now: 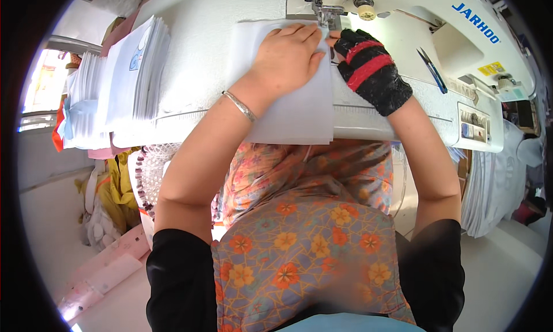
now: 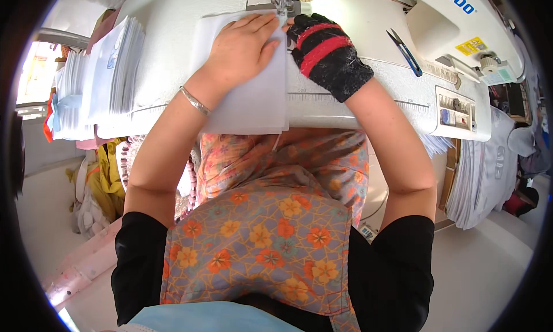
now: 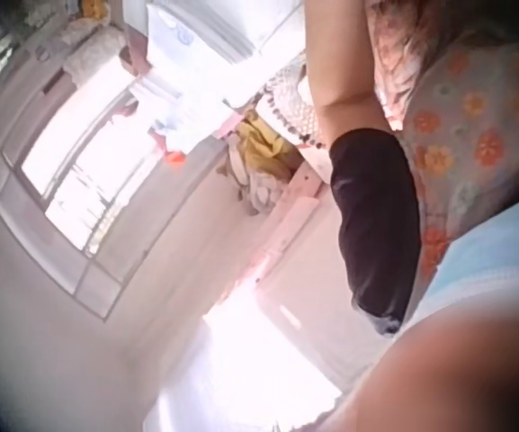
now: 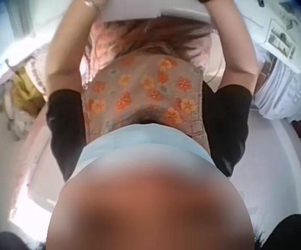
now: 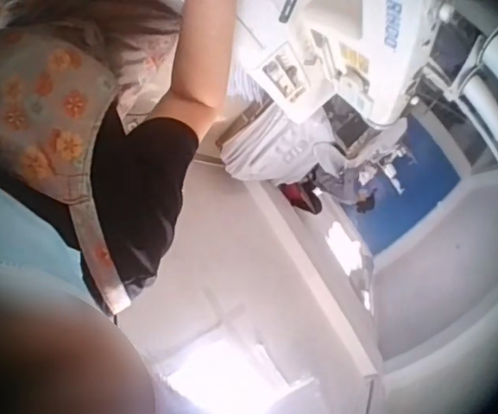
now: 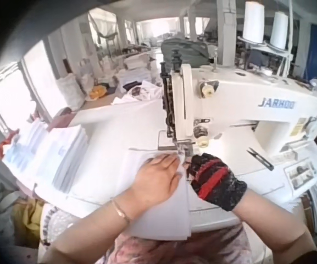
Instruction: Sewing small white fabric pieces using an industrial sewing machine at a workstation.
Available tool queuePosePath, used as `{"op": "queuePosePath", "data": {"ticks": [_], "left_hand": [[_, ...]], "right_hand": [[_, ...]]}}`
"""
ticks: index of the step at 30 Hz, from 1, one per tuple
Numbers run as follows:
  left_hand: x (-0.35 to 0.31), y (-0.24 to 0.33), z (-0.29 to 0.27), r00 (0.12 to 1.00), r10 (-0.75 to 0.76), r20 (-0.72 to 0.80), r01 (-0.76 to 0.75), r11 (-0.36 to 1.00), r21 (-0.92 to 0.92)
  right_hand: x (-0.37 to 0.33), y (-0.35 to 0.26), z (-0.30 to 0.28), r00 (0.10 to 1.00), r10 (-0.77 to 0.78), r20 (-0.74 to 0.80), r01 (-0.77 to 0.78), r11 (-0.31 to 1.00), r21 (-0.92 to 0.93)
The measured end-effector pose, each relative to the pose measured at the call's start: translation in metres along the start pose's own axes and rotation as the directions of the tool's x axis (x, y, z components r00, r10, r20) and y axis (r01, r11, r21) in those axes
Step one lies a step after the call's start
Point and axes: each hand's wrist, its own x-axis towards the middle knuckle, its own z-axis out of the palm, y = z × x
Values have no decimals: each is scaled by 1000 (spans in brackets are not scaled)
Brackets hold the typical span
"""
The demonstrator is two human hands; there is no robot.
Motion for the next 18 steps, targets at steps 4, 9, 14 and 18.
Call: {"op": "queuePosePath", "data": {"ticks": [4,9,14,18], "left_hand": [[0,5,-1,1000,-24,-7,24,1000,10],[-1,-15,2,997,60,-45,-62,996,-61],[-8,-20,-3,999,-9,-50,7,999,-52],[-22,12,-21,998,69,-4,-69,991,-119]], "right_hand": [[-8,-8,-3,998,-53,38,54,998,-21],[-10,-10,-3,996,-85,-2,85,996,-9],[-10,-12,-3,997,-80,-2,80,996,-34],[-11,-10,-5,998,-56,24,56,998,-27]]}}
